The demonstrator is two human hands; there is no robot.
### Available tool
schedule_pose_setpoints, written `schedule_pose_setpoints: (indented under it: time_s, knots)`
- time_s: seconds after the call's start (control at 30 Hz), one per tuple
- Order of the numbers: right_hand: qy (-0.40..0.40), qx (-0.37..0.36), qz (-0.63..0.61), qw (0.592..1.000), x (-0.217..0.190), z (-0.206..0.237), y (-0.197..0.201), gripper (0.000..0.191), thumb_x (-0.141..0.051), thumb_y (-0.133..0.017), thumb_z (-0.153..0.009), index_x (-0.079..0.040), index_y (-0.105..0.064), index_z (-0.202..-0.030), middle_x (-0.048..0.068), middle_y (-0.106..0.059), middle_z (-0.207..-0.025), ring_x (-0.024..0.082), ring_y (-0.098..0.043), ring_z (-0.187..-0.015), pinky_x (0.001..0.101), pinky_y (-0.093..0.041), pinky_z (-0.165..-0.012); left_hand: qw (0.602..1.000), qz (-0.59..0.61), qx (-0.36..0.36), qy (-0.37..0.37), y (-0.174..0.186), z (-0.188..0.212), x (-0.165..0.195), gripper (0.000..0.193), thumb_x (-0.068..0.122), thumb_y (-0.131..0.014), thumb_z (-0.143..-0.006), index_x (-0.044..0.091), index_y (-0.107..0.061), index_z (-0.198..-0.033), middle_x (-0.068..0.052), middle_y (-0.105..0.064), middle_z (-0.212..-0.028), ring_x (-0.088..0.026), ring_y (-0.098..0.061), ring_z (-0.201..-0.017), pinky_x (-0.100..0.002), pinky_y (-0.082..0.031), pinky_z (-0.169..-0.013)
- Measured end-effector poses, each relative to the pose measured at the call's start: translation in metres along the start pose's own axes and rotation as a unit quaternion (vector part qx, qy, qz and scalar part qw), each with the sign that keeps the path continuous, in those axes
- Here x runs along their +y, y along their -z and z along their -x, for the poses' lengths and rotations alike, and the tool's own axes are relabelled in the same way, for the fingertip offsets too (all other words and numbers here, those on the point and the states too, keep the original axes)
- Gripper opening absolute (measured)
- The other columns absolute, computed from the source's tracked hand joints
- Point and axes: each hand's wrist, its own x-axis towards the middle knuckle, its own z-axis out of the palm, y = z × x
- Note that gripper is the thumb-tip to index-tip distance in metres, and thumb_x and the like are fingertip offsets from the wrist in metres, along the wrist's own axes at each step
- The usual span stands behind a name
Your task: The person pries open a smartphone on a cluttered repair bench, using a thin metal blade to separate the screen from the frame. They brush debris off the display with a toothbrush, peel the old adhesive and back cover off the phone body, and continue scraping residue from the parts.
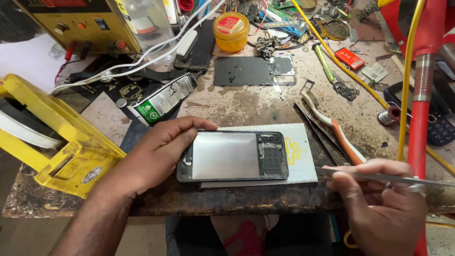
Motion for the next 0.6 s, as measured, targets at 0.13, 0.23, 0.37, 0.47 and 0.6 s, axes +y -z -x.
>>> schedule_pose_setpoints:
  time_s: [0.13, 0.23, 0.37, 0.47, 0.6]
  knots:
    - [0.017, -0.025, 0.028, 0.999, -0.002, 0.004, -0.006, 0.022, 0.0, -0.072, -0.094, 0.002, -0.061, -0.113, 0.015, -0.076, -0.103, 0.014, -0.072, -0.089, 0.0251, -0.061, -0.078, 0.974, -0.194, 0.101, -0.061, -0.013, -0.003, -0.004, 0.027, 0.021, -0.054, -0.1, 0.008, -0.072, -0.115, -0.007, -0.074, -0.11, -0.021, -0.07, -0.104, -0.035, -0.054, -0.092]
    - [0.055, -0.039, 0.065, 0.996, -0.003, 0.008, -0.007, 0.016, 0.0, -0.072, -0.095, 0.003, -0.066, -0.11, 0.014, -0.077, -0.105, 0.013, -0.073, -0.093, 0.0248, -0.06, -0.083, 0.927, -0.339, 0.136, -0.086, -0.025, 0.001, -0.003, 0.026, 0.025, -0.059, -0.098, 0.012, -0.074, -0.115, -0.009, -0.073, -0.121, -0.028, -0.059, -0.127, -0.048, -0.038, -0.112]
    - [0.07, -0.031, 0.108, 0.991, -0.009, 0.013, -0.011, 0.014, 0.0, -0.076, -0.089, 0.002, -0.071, -0.102, 0.013, -0.078, -0.099, 0.014, -0.075, -0.091, 0.0264, -0.061, -0.084, 0.875, -0.38, 0.133, -0.271, -0.049, 0.004, 0.007, 0.067, 0.055, -0.074, -0.085, 0.007, -0.064, -0.131, -0.026, -0.055, -0.142, -0.042, -0.041, -0.14, -0.055, -0.024, -0.114]
    - [0.11, -0.034, 0.095, 0.989, -0.015, 0.017, -0.017, 0.012, 0.001, -0.074, -0.092, 0.0, -0.07, -0.103, 0.013, -0.078, -0.105, 0.016, -0.077, -0.103, 0.0281, -0.063, -0.094, 0.883, -0.333, 0.062, -0.324, -0.07, -0.004, 0.013, 0.089, 0.063, -0.079, -0.078, 0.001, -0.055, -0.137, -0.027, -0.053, -0.143, -0.044, -0.041, -0.141, -0.055, -0.024, -0.117]
    - [0.125, -0.047, 0.042, 0.99, -0.017, 0.02, -0.025, 0.013, 0.003, -0.074, -0.092, -0.002, -0.071, -0.103, 0.012, -0.077, -0.106, 0.018, -0.076, -0.105, 0.03, -0.063, -0.097, 0.911, -0.289, 0.034, -0.29, -0.077, -0.014, 0.014, 0.105, 0.056, -0.085, -0.069, -0.004, -0.045, -0.145, -0.024, -0.059, -0.134, -0.041, -0.051, -0.13, -0.051, -0.035, -0.112]
